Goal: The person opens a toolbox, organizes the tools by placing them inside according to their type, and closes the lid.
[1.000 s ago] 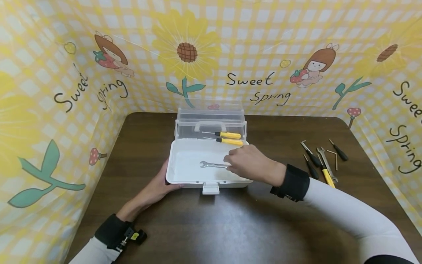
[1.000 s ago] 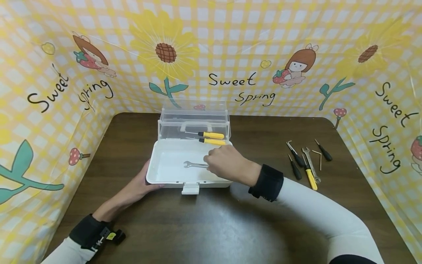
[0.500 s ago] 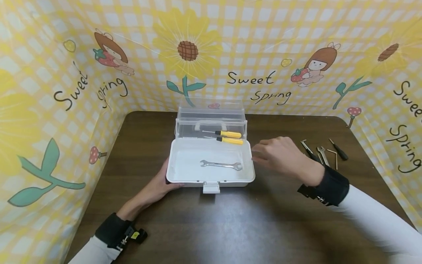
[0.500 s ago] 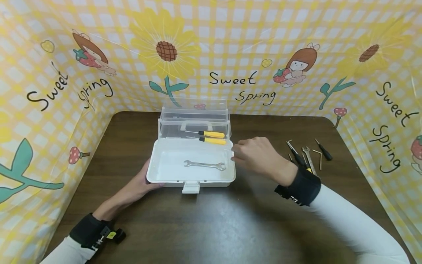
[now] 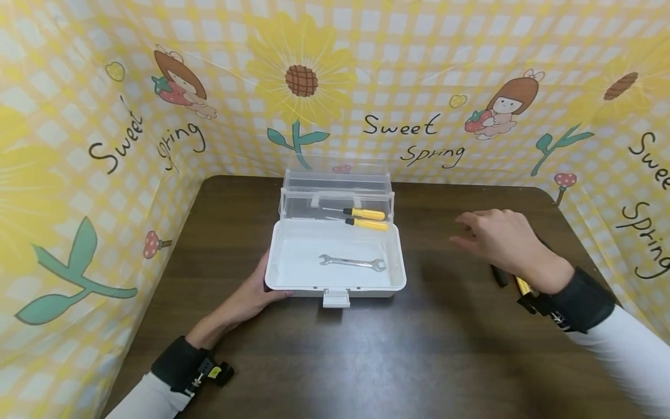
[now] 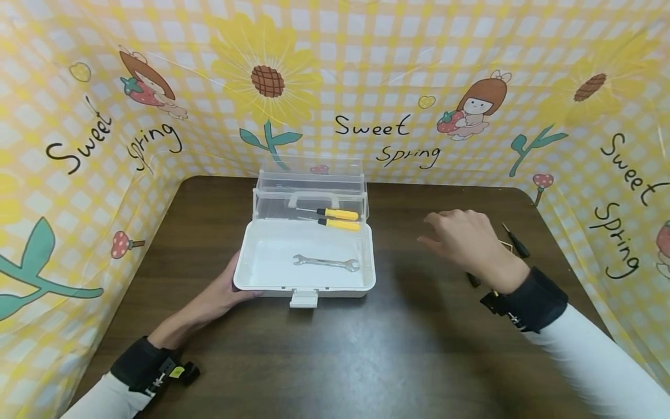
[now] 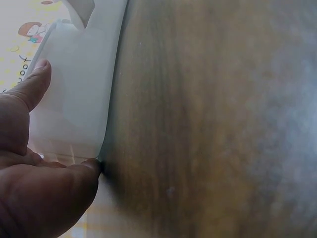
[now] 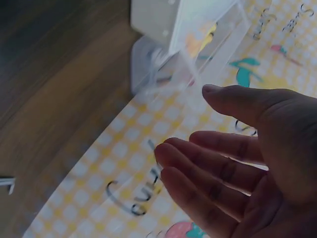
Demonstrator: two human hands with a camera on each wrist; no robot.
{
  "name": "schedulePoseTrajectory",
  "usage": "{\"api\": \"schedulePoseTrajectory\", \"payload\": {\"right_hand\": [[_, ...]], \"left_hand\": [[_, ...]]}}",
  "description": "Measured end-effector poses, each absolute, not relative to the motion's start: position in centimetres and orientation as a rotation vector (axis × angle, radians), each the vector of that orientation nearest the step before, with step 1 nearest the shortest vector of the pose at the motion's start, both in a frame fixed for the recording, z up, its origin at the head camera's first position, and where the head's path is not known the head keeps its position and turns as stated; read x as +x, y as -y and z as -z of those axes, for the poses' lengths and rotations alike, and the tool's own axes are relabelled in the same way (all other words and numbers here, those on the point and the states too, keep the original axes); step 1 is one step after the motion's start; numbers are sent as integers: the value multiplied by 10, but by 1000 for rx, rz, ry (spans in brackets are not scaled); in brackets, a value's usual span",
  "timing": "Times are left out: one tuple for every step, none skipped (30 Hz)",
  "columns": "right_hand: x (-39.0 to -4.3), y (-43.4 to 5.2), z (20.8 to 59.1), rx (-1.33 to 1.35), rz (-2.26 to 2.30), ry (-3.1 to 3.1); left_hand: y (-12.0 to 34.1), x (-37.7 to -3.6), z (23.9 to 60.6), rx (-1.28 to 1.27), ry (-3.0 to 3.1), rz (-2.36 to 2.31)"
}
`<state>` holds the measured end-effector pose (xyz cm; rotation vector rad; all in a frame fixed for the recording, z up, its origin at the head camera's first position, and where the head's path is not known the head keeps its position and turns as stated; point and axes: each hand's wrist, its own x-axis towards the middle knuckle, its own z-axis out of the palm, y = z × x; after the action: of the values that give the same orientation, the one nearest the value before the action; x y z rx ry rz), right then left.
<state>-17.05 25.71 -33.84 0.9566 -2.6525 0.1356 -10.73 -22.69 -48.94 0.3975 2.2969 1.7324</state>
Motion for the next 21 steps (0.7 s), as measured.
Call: {"api": "schedulePoseTrajectory", "payload": {"right_hand": [[-171, -262, 338, 927, -136, 2687], [-172, -266, 338, 898, -133, 2719], [-173, -270, 337, 872, -125, 2750], [-174, -274, 337, 843, -119, 2782], [-175, -278, 337, 816, -111, 2813], [-175, -281, 337, 787, -103, 2844], [-176, -284, 337, 758, -94, 2876], [-177, -288, 338, 730, -88, 2906], [-177, -291, 338, 702, -93, 2940], [-178, -294, 340, 674, -99, 2973], [-178, -297, 341, 650, -104, 3006], [-179, -301, 343, 625, -109, 3041], [-180, -304, 344, 602, -120, 3074], [-180, -308, 346, 580, -127, 3105], [-181, -311, 348, 551, -138, 3141], [-181, -314, 351, 522, -143, 3176], [-181, -318, 353, 499, -146, 3208], [-180, -321, 355, 471, -159, 3237], [-180, -323, 358, 447, -172, 3256], [-179, -326, 361, 422, -184, 3273], [-179, -328, 363, 405, -197, 3286]], "left_hand": [[227, -107, 489, 396, -2294, -1735], [227, -107, 489, 394, -2294, -1733], [227, -107, 489, 392, -2294, -1732], [228, -108, 489, 389, -2298, -1728], [228, -108, 489, 387, -2299, -1725], [228, -108, 489, 383, -2304, -1719], [228, -108, 489, 381, -2308, -1715], [228, -107, 489, 378, -2311, -1711], [228, -107, 489, 378, -2313, -1710], [228, -107, 489, 378, -2315, -1709], [228, -107, 489, 380, -2313, -1711], [228, -107, 489, 380, -2312, -1712], [228, -107, 489, 382, -2311, -1715], [228, -107, 489, 381, -2310, -1717], [228, -107, 490, 383, -2307, -1720], [228, -107, 490, 380, -2305, -1724], [228, -107, 490, 381, -2302, -1726], [228, -107, 490, 380, -2302, -1726], [228, -107, 490, 381, -2302, -1725], [228, -107, 490, 381, -2301, -1726], [228, -107, 490, 380, -2302, -1725]]}}
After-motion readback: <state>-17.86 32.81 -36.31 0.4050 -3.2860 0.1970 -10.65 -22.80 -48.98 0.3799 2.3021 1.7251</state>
